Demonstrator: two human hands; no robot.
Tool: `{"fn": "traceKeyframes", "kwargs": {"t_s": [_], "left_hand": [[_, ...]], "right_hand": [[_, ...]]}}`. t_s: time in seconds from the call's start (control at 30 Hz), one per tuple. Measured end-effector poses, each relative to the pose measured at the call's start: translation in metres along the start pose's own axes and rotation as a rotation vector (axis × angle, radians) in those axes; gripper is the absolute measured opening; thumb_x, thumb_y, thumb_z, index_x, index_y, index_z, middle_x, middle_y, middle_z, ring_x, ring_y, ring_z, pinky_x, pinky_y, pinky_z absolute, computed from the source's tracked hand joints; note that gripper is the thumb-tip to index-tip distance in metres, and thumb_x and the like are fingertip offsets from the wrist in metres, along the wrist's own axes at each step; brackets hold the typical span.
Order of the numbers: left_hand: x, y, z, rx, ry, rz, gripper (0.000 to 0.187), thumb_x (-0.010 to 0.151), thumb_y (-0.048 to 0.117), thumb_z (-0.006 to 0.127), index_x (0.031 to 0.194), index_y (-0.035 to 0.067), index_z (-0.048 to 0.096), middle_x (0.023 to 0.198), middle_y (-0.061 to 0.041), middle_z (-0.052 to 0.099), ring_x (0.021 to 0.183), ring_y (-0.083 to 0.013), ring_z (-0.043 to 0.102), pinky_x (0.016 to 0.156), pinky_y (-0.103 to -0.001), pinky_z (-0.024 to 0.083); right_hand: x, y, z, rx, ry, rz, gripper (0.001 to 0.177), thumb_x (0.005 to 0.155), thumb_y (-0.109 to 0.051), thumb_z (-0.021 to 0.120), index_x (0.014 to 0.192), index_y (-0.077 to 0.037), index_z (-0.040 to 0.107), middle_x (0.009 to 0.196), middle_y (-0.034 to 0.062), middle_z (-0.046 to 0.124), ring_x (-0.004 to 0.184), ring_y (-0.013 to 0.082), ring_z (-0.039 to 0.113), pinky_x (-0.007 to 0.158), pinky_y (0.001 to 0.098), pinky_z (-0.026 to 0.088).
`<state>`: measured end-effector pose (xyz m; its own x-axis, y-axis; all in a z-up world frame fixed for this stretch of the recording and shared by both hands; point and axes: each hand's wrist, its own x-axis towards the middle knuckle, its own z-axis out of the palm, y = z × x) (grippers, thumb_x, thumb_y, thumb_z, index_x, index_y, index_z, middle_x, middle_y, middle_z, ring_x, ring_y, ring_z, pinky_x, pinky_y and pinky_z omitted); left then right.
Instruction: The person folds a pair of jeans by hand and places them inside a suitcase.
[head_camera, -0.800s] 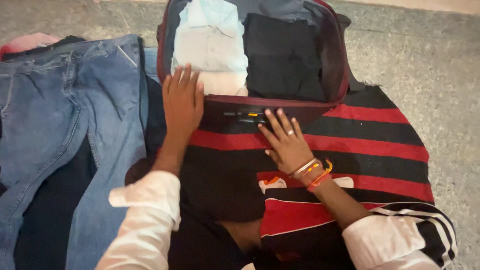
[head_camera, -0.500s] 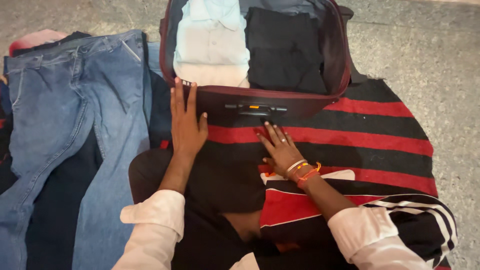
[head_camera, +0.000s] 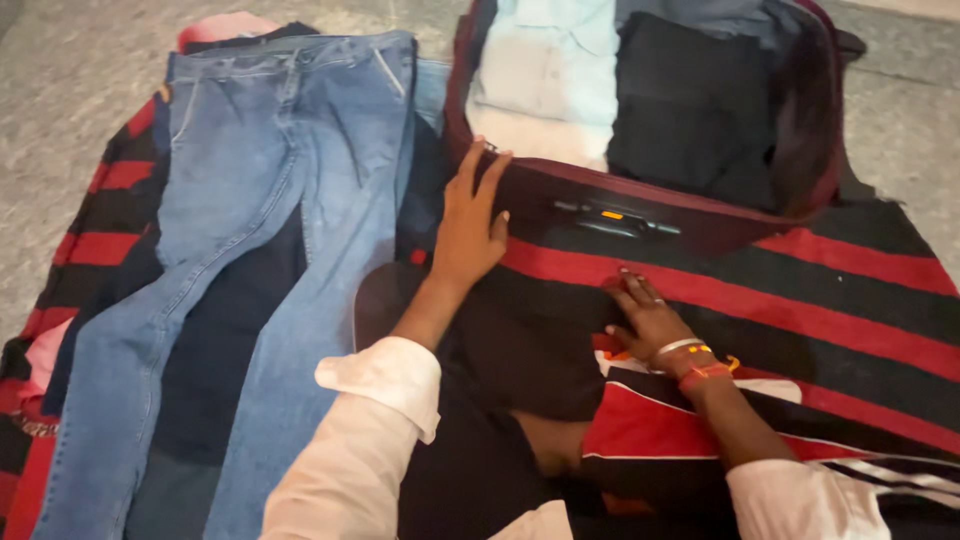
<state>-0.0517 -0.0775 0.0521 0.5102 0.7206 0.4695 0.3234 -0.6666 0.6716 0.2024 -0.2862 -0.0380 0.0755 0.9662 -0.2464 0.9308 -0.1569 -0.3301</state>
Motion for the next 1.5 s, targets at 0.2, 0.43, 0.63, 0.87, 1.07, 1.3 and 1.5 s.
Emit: {"fn": "traceKeyframes", "kwargs": {"t_s": [0.2,0.43,0.63,0.87,1.07,1.3,1.5], "left_hand": [[0.017,-0.05,-0.046,0.141,-0.042,-0.02,0.078,0.078,-0.002,0.073,0.149,0.015,0.046,0.16,-0.016,0.037,0.143,-0.0432,0.043,0.116,-0.049,0.044],[0.019,-0.154,-0.034,0.58,-0.108,-0.651,0.079,0.075,0.026,0.087,0.143,0.016,0.049,0.149,-0.008,0.047,0.141,-0.034,0.041,0.105,-0.054,0.045],[0.008,-0.187,-0.024,0.437,0.108,-0.53,0.059,0.074,0.008,0.072,0.132,0.015,0.065,0.13,-0.013,0.065,0.123,-0.04,0.055,0.095,-0.05,0.05],[0.011,-0.18,-0.062,0.21,0.529,-0.447,0.028,0.087,0.006,0.057,0.11,-0.004,0.068,0.092,-0.031,0.069,0.09,-0.0493,0.067,0.082,-0.054,0.05],[0.019,-0.071,-0.137,0.147,0.506,-0.202,0.022,0.087,-0.001,0.051,0.105,-0.005,0.064,0.09,-0.026,0.064,0.084,-0.0452,0.062,0.078,-0.05,0.047],[-0.013,0.086,-0.144,-0.077,0.17,-0.076,0.035,0.078,-0.008,0.051,0.108,-0.002,0.067,0.094,-0.02,0.061,0.078,-0.0373,0.059,0.064,-0.043,0.046],[-0.09,0.196,-0.087,-0.342,-0.29,0.138,0.021,0.074,-0.002,0.06,0.092,0.006,0.065,0.095,-0.015,0.064,0.093,-0.0361,0.064,0.077,-0.044,0.053]], "right_hand": [[0.0,-0.008,-0.007,0.016,0.011,-0.012,0.076,0.083,-0.029,0.075,0.149,-0.015,0.042,0.163,0.0173,0.026,0.15,0.0398,0.026,0.118,0.0498,0.033],[0.002,-0.009,-0.008,0.01,0.007,-0.008,0.074,0.082,-0.026,0.075,0.148,-0.014,0.043,0.163,0.0183,0.027,0.149,0.0399,0.029,0.118,0.049,0.032],[-0.001,-0.007,-0.007,0.027,0.039,-0.024,0.073,0.083,-0.026,0.074,0.148,-0.013,0.043,0.164,0.0167,0.027,0.15,0.0388,0.029,0.118,0.0473,0.034],[-0.002,-0.007,-0.008,0.053,0.018,0.004,0.074,0.082,-0.025,0.075,0.149,-0.013,0.045,0.165,0.0156,0.025,0.15,0.0367,0.027,0.118,0.0472,0.032],[0.0,-0.013,-0.015,0.269,0.025,0.12,0.053,0.09,-0.031,0.071,0.138,-0.011,0.061,0.144,0.0173,0.058,0.138,0.036,0.054,0.115,0.0419,0.045],[0.001,-0.046,-0.045,1.12,-0.099,0.187,0.056,0.097,-0.045,0.053,0.142,-0.011,0.056,0.134,0.0124,0.07,0.118,0.0227,0.068,0.099,0.04,0.054],[-0.004,-0.051,-0.046,1.803,-0.243,0.225,0.078,0.094,-0.067,0.042,0.146,-0.009,0.05,0.133,0.0161,0.068,0.114,0.0298,0.067,0.097,0.0457,0.054]]}}
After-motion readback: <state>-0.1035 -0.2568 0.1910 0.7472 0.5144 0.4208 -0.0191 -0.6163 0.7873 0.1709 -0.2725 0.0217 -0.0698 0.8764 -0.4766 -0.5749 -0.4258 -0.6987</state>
